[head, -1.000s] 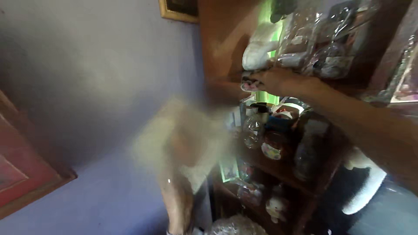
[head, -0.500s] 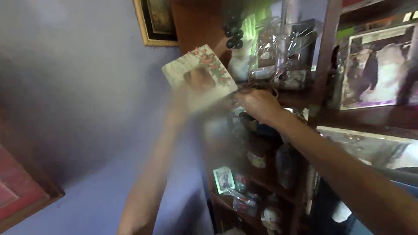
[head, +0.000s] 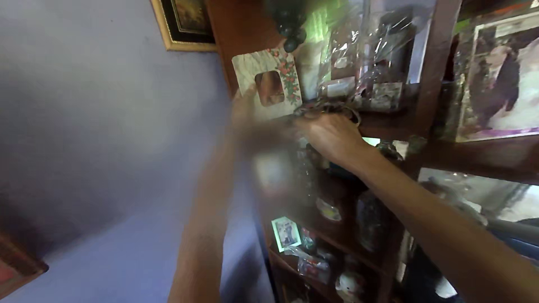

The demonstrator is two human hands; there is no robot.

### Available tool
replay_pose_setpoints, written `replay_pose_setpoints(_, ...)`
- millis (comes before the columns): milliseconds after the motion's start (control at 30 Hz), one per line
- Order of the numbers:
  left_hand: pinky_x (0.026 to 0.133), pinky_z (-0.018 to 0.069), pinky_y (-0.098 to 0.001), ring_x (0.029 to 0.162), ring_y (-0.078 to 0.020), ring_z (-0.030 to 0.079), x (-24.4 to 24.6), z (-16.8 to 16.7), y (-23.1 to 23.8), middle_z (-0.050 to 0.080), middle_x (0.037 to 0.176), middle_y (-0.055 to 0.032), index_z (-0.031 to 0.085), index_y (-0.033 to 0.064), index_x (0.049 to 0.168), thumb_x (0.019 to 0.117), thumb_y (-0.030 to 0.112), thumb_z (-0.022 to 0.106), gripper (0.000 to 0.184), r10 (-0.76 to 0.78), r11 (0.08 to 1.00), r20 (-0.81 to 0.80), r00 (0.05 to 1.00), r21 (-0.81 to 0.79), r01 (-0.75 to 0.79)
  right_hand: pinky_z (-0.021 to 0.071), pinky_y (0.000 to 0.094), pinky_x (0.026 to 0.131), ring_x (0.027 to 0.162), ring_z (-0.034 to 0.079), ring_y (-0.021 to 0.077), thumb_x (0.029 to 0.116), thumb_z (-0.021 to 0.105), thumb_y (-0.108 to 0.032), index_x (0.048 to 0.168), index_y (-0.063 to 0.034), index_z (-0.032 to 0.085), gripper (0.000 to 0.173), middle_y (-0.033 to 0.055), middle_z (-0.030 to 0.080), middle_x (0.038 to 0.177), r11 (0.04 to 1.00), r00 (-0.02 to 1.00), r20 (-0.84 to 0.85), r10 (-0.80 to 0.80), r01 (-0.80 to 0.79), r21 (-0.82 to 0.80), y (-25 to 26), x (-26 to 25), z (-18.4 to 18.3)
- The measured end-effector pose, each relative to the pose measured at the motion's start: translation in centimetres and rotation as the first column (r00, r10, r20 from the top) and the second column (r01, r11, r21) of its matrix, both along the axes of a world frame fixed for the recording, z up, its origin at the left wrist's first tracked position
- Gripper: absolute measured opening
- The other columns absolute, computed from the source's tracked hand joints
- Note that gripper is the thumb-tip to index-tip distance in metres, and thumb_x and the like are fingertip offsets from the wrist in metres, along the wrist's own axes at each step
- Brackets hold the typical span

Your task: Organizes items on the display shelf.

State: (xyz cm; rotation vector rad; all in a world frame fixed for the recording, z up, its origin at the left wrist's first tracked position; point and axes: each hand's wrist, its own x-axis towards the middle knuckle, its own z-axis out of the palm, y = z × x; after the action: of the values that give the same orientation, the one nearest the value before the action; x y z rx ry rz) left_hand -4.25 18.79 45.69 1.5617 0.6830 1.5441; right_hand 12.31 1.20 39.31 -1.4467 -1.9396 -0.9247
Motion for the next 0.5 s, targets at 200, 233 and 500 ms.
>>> replay_pose_setpoints(200, 0.094, 0.0562, -0.0459, 0.111, -0.026, 0.066, 0.9, 0.3, 2.6, 0.063, 0.129, -0.0174, 0.042, 0.0102, 0.151, 0.1065, 0.034, 0.054, 0.051, -0.01, 1.0, -0.029, 1.0, -0.003, 0.01, 0.0552, 0.0535, 0.063, 0.079, 0.069, 0.0393, 0.0971, 0.064, -0.002, 0.104, -0.0036, 0.071, 0.01, 0.0183, 0.069, 0.096, 0.999, 1.0, 0.005, 0.016, -0.016, 0.037, 0.5, 0.3, -0.3)
replay_pose_setpoints(233, 0.095, 0.056, -0.0462, 0.112, -0.0265, 0.066, 1.0, 0.2, 3.3, 0.063, 0.13, -0.0181, 0.042, 0.0097, 0.151, 0.1063, 0.034, 0.055, 0.052, -0.004, 1.0, -0.032, 0.999, 0.0, 0.004, 0.055, 0.0532, 0.062, 0.079, 0.069, 0.0388, 0.0971, 0.064, -0.003, 0.104, -0.0038, 0.071, 0.01, 0.018, 0.069, 0.096, 0.999, 1.0, 0.011, 0.018, -0.018, 0.043, 0.6, 0.3, -0.3)
replay_pose_setpoints(500, 0.098, 0.0546, -0.0467, 0.118, -0.0275, 0.064, 1.5, 0.2, 5.8, 0.06, 0.136, -0.0182, 0.037, 0.0124, 0.154, 0.1054, 0.037, 0.056, 0.058, 0.01, 0.999, -0.079, 0.997, -0.035, -0.013, 0.0536, 0.0522, 0.06, 0.077, 0.068, 0.0386, 0.0963, 0.066, -0.002, 0.103, -0.0043, 0.071, 0.008, 0.0176, 0.068, 0.093, 0.998, 1.0, 0.022, 0.013, -0.015, 0.057, 0.5, 0.3, -0.5)
